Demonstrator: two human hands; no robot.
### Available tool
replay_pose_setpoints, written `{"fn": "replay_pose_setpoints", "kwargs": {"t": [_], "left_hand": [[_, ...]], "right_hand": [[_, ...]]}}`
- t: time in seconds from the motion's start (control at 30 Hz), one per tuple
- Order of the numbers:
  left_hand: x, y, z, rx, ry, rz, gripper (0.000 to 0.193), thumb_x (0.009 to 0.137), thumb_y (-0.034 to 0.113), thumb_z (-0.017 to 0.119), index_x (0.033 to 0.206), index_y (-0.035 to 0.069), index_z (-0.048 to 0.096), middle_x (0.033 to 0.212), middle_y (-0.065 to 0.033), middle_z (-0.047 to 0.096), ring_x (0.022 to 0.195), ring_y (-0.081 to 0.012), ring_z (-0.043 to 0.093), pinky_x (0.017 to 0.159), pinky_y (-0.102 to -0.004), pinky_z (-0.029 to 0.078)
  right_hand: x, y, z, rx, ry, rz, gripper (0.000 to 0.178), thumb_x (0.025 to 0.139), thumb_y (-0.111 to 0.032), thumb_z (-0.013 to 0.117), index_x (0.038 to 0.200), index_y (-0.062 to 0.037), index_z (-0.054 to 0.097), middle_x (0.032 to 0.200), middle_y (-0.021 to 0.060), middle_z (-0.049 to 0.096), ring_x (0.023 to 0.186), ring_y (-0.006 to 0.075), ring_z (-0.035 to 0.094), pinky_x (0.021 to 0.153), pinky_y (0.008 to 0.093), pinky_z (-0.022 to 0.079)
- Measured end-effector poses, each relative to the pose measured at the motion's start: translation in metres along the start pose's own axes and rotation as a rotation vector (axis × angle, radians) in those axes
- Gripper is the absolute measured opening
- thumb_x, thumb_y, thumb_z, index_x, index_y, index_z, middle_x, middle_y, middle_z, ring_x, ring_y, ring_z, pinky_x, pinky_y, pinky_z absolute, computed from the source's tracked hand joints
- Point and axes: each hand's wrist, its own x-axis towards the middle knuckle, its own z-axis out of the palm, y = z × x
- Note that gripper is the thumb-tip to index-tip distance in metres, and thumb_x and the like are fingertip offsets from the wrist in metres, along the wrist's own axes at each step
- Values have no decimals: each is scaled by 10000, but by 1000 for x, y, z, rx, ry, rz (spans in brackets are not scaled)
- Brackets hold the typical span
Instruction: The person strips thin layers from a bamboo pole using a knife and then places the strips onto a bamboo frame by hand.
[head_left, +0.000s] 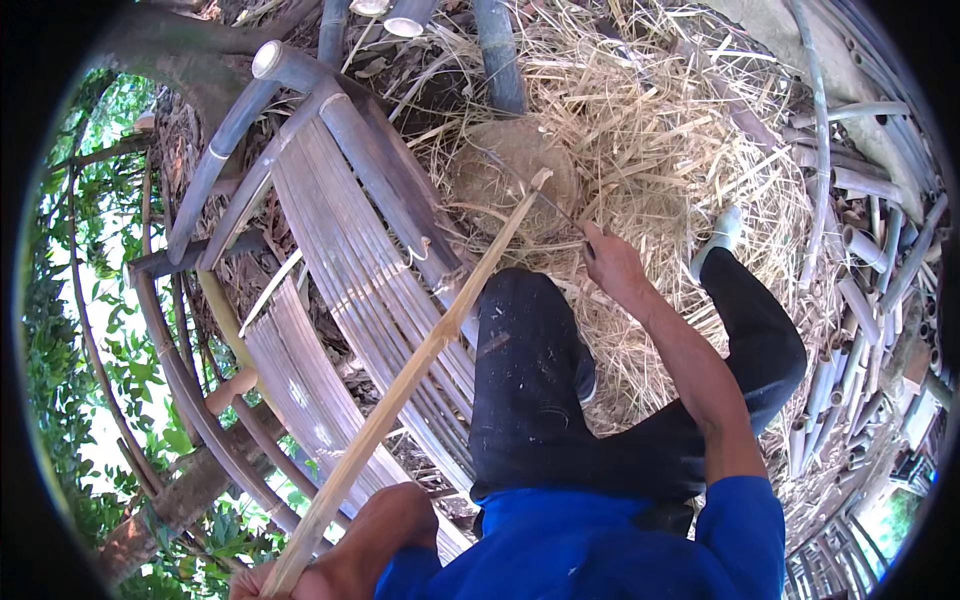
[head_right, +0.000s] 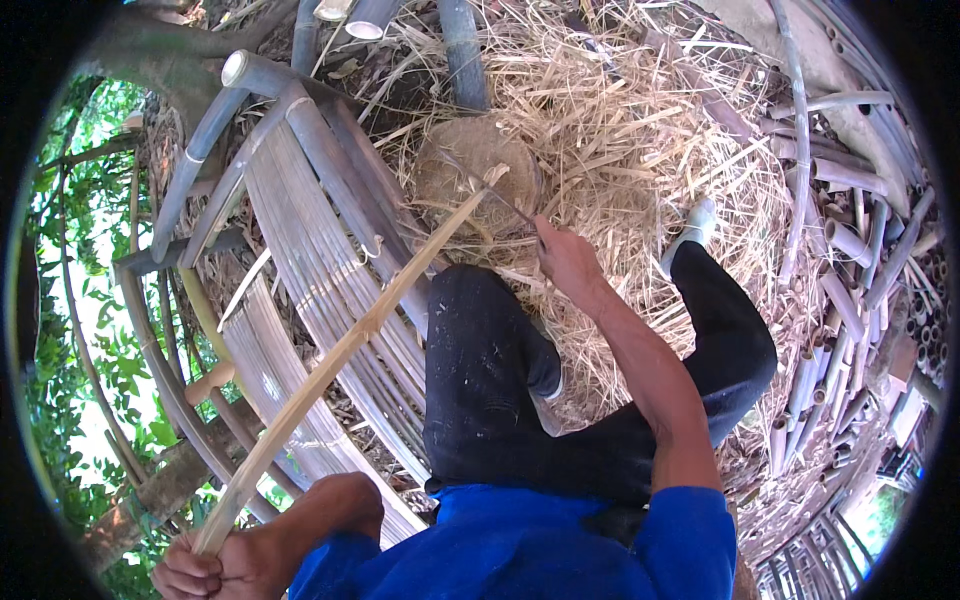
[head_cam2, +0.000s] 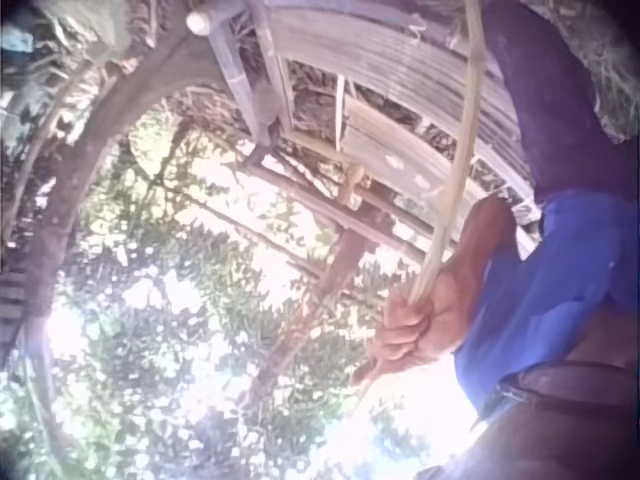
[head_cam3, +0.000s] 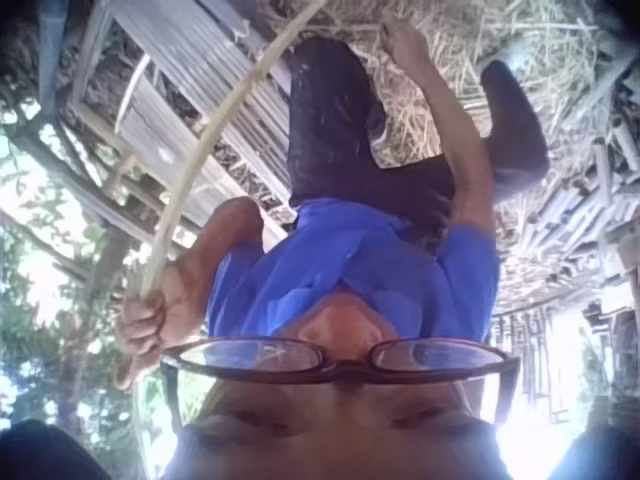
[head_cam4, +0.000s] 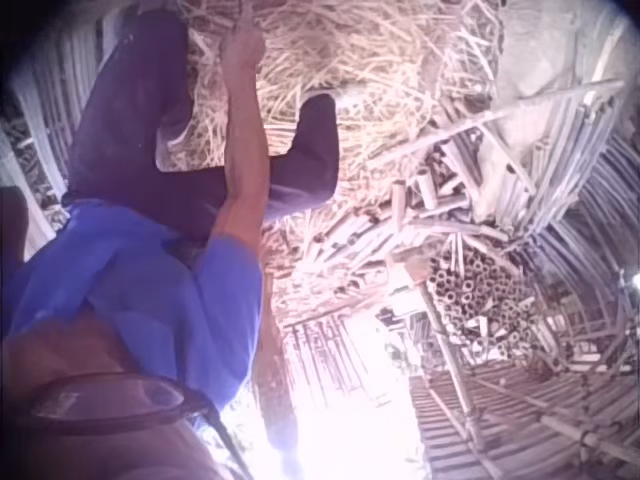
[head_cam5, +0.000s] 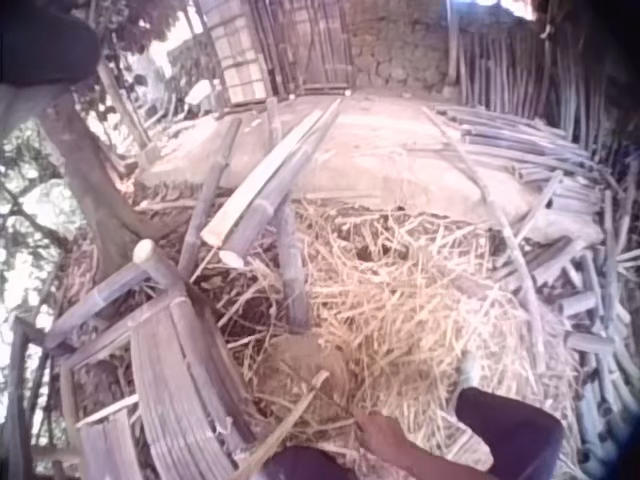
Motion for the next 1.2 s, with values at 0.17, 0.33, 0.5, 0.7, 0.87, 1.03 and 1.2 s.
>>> {"fn": "replay_pose_setpoints", "kwargs": {"t": [0.17,0.33,0.5,0.7,0.87,1.03,1.2], "left_hand": [[10,-20,30,358,213,89,280,1111,195,414,1369,166,516,769,44,314,533,-58,257,407,-217,252],[4,-37,39,437,183,90,303,1102,350,438,1279,122,531,754,41,311,530,-72,271,419,-227,250],[7,-9,40,234,73,-69,367,1033,372,454,1105,17,511,712,-21,366,568,-131,341,502,-287,315],[3,-7,57,2,98,-119,323,1039,350,575,988,36,525,682,2,398,487,-103,342,399,-258,319],[-23,-2,69,125,131,19,353,1055,395,537,998,48,518,685,6,413,475,-83,325,395,-244,311],[-36,4,79,128,153,-36,367,1069,425,498,1038,59,501,712,11,401,508,-89,287,437,-262,270],[-36,14,64,112,9,-63,374,1072,444,484,1064,70,500,721,19,393,526,-83,294,450,-254,258]], "right_hand": [[28,41,21,43,178,-84,300,929,-145,599,1206,-75,508,761,259,617,753,495,636,680,563,499],[40,69,28,7,126,19,340,933,-186,616,1229,-85,482,835,268,650,806,490,645,699,580,493],[11,-1,-3,293,31,4,320,935,-192,623,1173,-32,481,769,277,633,772,482,646,671,558,478],[-95,-100,-76,225,148,-112,256,951,-190,624,1104,-15,518,759,246,651,683,444,654,614,514,518],[-192,-182,-128,179,207,-379,152,953,-172,620,1013,-54,547,731,154,565,581,345,629,477,442,515],[-236,-213,-136,135,393,-775,230,849,-108,636,1070,-45,624,745,60,506,554,184,603,416,327,504],[-219,-205,-119,128,294,-472,217,849,-92,644,1054,-31,606,742,93,518,546,231,614,423,361,522]]}}
